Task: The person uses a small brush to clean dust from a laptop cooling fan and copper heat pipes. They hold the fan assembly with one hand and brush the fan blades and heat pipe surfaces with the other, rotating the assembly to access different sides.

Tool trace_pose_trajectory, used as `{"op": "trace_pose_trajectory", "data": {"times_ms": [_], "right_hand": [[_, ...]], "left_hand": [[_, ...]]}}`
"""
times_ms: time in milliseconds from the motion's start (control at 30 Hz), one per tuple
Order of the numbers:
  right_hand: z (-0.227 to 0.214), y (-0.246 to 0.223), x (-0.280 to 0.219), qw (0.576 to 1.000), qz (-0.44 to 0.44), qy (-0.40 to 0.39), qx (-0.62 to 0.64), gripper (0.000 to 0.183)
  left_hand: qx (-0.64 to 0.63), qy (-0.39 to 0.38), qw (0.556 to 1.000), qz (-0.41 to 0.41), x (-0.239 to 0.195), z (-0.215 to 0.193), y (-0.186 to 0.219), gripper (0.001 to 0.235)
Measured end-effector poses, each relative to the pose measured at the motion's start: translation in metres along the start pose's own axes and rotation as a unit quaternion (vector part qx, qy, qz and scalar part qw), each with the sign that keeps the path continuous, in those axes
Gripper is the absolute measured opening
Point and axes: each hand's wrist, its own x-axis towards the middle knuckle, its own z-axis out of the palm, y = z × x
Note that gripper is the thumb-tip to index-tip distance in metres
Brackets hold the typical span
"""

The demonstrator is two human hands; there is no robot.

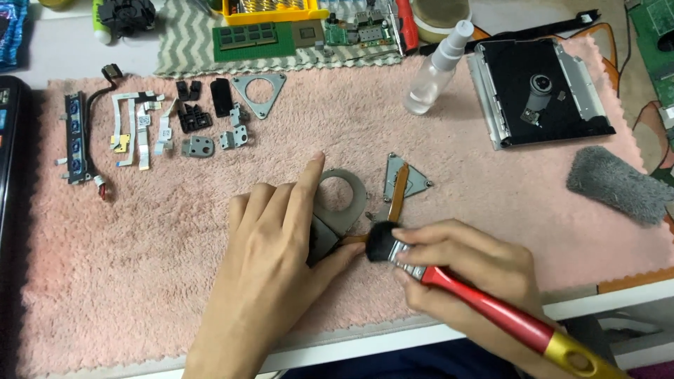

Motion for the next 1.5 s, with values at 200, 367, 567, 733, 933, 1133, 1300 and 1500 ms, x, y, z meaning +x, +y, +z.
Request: {"op": "trace_pose_trajectory", "data": {"times_ms": [200,367,567,733,933,1133,1300,1500], "right_hand": [[0.004,0.015,-0.012,0.998,-0.037,-0.011,-0.047,0.017],[0.009,0.020,-0.017,0.995,-0.035,0.052,-0.082,0.018],[0.012,-0.001,-0.019,0.984,-0.075,0.039,-0.158,0.028],[0.013,0.009,-0.018,0.981,-0.090,0.064,-0.161,0.022],[0.009,0.015,-0.012,0.975,-0.146,0.016,-0.167,0.029],[0.002,0.029,-0.004,0.975,-0.162,0.008,-0.151,0.019],[-0.002,0.028,-0.007,0.987,-0.126,-0.031,-0.092,0.014],[-0.010,0.010,0.013,0.969,-0.206,-0.037,-0.134,0.009]], "left_hand": [[-0.009,-0.009,1.000,0.002,-0.001,-0.002,0.000,0.107],[-0.007,-0.011,1.000,-0.006,-0.001,-0.001,0.000,0.109],[-0.029,-0.023,0.999,-0.017,-0.002,-0.002,0.000,0.112],[-0.044,-0.018,0.999,-0.022,-0.002,-0.001,-0.002,0.113],[-0.050,-0.017,0.998,-0.027,-0.001,0.000,-0.002,0.115],[-0.054,-0.015,0.998,-0.023,-0.001,-0.001,-0.001,0.114],[-0.056,-0.016,0.998,-0.028,-0.001,-0.002,-0.001,0.113],[-0.061,-0.024,0.997,-0.037,0.000,-0.005,0.002,0.116]]}}
